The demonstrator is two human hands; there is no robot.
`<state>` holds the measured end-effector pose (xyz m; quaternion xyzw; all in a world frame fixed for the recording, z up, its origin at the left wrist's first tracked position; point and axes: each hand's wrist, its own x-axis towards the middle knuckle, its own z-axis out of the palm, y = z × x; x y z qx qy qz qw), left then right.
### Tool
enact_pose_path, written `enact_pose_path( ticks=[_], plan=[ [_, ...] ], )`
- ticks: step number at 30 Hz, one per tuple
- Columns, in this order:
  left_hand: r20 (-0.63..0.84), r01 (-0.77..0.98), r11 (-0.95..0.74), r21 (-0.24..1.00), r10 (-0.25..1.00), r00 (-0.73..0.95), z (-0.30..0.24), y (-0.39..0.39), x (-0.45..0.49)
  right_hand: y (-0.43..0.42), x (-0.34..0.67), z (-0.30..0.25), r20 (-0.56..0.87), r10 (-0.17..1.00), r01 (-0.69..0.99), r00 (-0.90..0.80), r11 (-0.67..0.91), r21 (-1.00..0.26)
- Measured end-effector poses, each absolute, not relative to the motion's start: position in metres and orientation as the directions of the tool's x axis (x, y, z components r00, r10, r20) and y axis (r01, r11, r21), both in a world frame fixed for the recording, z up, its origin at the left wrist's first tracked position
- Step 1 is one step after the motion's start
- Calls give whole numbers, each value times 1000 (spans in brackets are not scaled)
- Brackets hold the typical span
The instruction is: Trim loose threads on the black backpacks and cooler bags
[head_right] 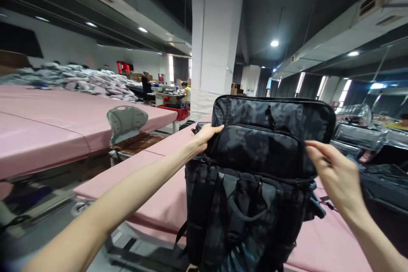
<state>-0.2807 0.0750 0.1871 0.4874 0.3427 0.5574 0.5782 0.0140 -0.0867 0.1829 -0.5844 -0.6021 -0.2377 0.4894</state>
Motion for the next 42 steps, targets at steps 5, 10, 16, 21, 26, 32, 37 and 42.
enact_pose_path(
  ticks=[5,10,16,21,26,32,37,42],
  plan=[
    [86,-372,-8,928,978,191,185,73,-294,-13,-34,222,790,608,992,80,27,-121],
    [-13,-422,216,880,901,434,188,75,-318,28,-82,238,764,645,999,-11,-15,28],
    [18,-479,380,791,768,640,178,93,-324,34,-162,269,798,571,980,-193,147,132],
    [31,-499,443,745,724,689,167,107,-324,6,-122,244,811,554,973,-186,-9,230],
    [62,-489,506,710,648,759,167,108,-320,-13,-77,190,723,680,959,-123,-107,263],
    [123,-518,510,687,620,775,167,101,-323,11,-98,201,731,670,987,-130,14,163],
    [109,-499,470,728,640,761,165,101,-319,36,-119,226,764,608,971,-214,217,99],
    [154,-508,253,824,762,629,171,104,-311,18,-193,213,778,534,902,-331,422,94]
  ],
)
